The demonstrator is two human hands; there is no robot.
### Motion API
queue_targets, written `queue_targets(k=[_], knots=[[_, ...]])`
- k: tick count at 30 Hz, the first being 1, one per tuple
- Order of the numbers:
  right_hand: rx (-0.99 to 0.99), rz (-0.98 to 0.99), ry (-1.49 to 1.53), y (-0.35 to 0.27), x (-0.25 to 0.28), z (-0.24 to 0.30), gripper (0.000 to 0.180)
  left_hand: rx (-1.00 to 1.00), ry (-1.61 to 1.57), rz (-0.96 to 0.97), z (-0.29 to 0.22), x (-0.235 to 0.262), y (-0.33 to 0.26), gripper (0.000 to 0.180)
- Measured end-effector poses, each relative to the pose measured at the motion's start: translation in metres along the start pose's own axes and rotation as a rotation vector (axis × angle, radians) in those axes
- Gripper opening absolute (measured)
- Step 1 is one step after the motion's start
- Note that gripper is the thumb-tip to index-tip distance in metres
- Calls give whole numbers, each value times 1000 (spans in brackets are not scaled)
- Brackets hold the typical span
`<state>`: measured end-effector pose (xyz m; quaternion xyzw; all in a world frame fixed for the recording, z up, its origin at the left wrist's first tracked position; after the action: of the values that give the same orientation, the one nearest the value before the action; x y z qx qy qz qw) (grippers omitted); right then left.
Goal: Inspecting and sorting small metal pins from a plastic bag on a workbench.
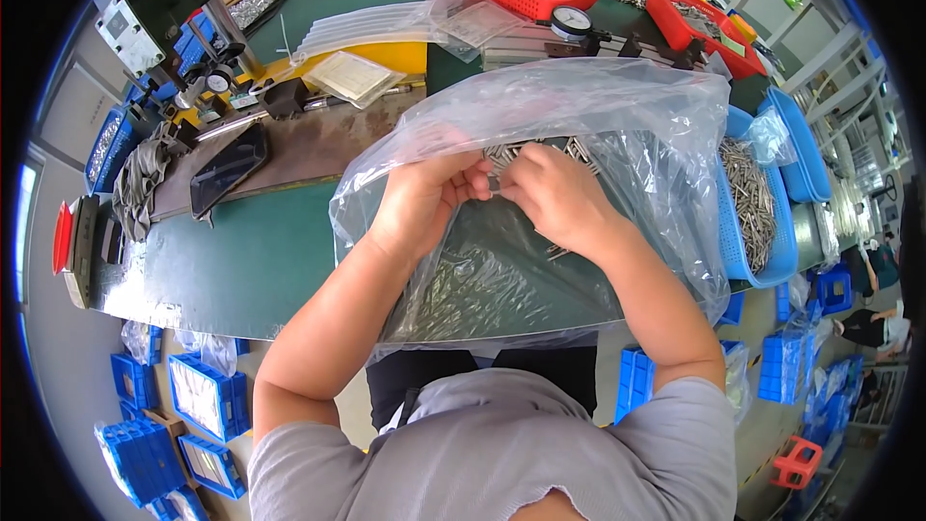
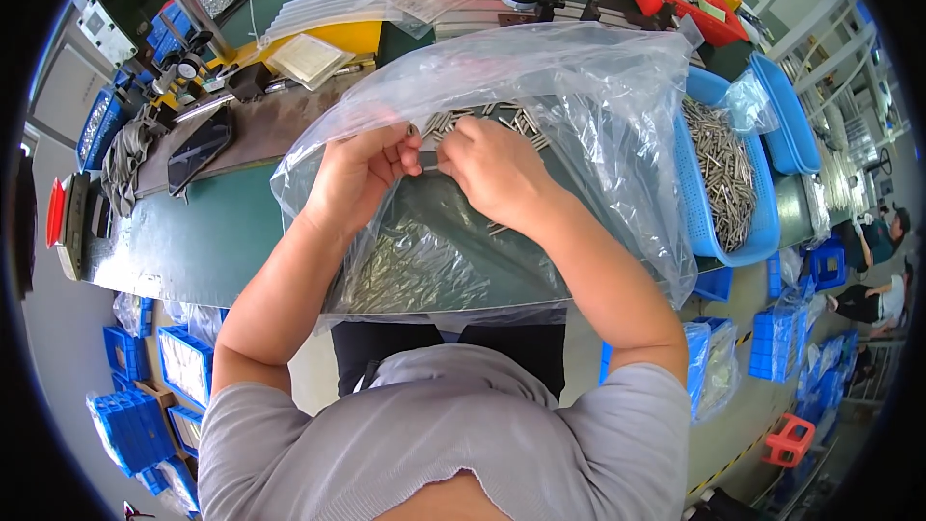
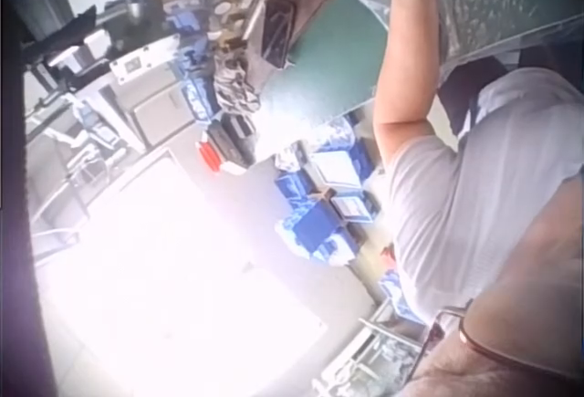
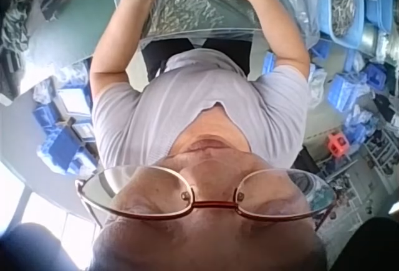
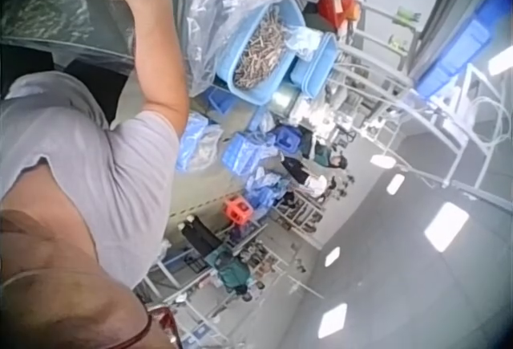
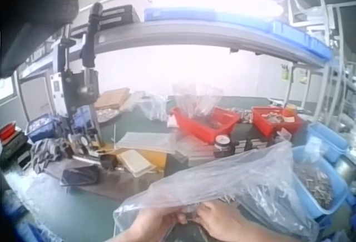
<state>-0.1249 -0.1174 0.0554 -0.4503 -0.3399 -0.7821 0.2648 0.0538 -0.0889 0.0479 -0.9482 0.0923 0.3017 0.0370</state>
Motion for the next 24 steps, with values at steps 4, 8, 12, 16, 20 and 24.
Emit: queue_targets(k=[4, 8, 12, 16, 20, 24], knots=[[-136, -100, 329, 3, 21, -6, 13, 74, 7, 6, -1, -3, -1, 10], [-148, -143, 407, 3, 23, -4, 13, 128, -24, 23, 4, -2, 0, 9], [-113, -212, 360, 3, 19, -3, 11, 166, -35, 57, 9, -2, 0, 8], [-80, -247, 333, 2, 19, 1, 9, 166, -73, 63, 8, -2, 0, 8], [-42, -295, 269, 2, 17, 5, 9, 162, -115, 86, 8, -4, -2, 9], [-193, -156, 578, 3, 15, 7, 11, 174, -107, 143, 10, -7, -4, 8]])
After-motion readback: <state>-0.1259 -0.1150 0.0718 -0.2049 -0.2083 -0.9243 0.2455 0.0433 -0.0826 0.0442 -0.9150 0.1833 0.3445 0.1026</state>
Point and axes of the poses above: each hand's wrist, its own y-axis towards the middle knuckle, its own x-axis out of the back of the hand, z = x × y, the point moved 1 cm from there along y, towards the middle knuckle, and after that the axes turned 6 degrees about z, right-handed, at the moved point
